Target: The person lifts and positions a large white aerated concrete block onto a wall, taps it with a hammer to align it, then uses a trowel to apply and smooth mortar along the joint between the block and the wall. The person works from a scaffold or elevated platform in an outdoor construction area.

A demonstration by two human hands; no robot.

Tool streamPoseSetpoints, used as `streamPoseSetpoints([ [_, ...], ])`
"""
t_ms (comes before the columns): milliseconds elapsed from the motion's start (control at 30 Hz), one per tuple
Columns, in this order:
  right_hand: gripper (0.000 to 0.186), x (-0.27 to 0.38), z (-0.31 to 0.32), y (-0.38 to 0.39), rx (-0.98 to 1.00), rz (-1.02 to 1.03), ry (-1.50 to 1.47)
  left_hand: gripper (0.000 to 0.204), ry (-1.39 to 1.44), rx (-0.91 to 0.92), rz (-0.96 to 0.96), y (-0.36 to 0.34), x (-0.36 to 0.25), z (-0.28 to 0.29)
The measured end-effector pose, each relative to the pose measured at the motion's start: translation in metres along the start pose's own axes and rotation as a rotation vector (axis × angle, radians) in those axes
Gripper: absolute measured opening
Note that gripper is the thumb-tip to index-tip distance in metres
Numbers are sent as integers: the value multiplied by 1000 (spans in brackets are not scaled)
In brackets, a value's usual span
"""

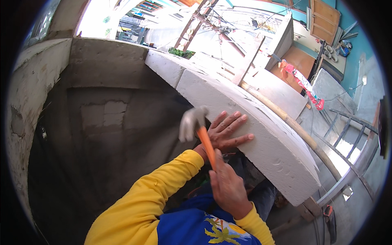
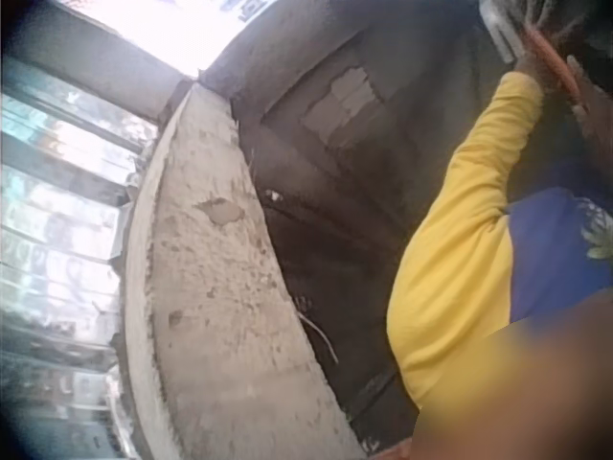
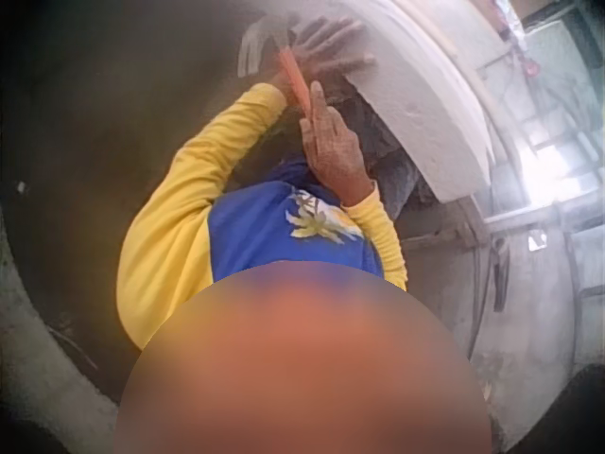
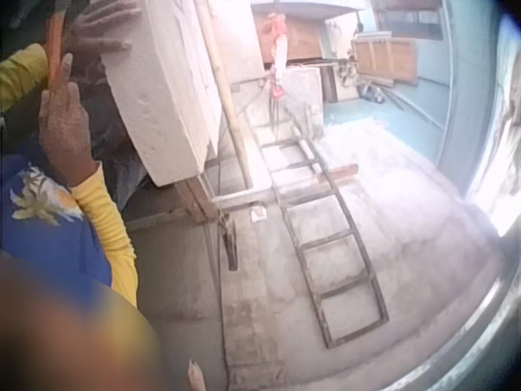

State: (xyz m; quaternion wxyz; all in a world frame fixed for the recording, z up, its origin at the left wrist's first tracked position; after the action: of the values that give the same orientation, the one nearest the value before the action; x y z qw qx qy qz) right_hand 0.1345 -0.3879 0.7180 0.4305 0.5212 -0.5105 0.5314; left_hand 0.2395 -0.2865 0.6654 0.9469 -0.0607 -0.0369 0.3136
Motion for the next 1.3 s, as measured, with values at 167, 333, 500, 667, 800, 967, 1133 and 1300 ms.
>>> streamPoseSetpoints([
  [167, 63, 15, -29, -45, 35, 150, -33, 58, -42, -60, -24, 5, 0, -2],
  [333, 59, -20, -49, -62, 56, -130, 151, 49, -14, -26, -32, 5, 1, 0],
  [500, 54, -4, -57, -55, 107, -24, 109, 46, -13, -39, -29, 6, 3, 2],
  [667, 48, -22, -51, -65, 21, -167, 12, 47, -35, -19, -27, 8, 5, 8],
  [800, 42, 1, -19, -32, -145, -26, -135, 44, -2, -48, -23, 3, 4, 0],
  [967, 40, -7, 38, 98, -274, -189, 25, 37, 6, -118, -19, 9, 3, -13],
  [1133, 33, -22, 69, 232, -920, -317, -133, 34, -105, -144, -54, 3, -5, -9],
  [1300, 34, -45, 97, 247, -1450, -601, -697, 50, -150, -128, -114, 1, -9, -11],
])
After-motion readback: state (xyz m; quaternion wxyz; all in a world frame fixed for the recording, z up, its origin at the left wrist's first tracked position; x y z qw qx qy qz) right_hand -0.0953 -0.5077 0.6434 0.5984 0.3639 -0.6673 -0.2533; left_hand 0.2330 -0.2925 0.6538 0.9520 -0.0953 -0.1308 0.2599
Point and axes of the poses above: each hand's wrist, its own y-axis away from the middle knuckle, its own z-axis out of the back of the hand, x = y × z, the point moved 5 cm from there along -y, towards the middle knuckle, and after that the axes turned 10 degrees about -y, right-handed, at the moved point
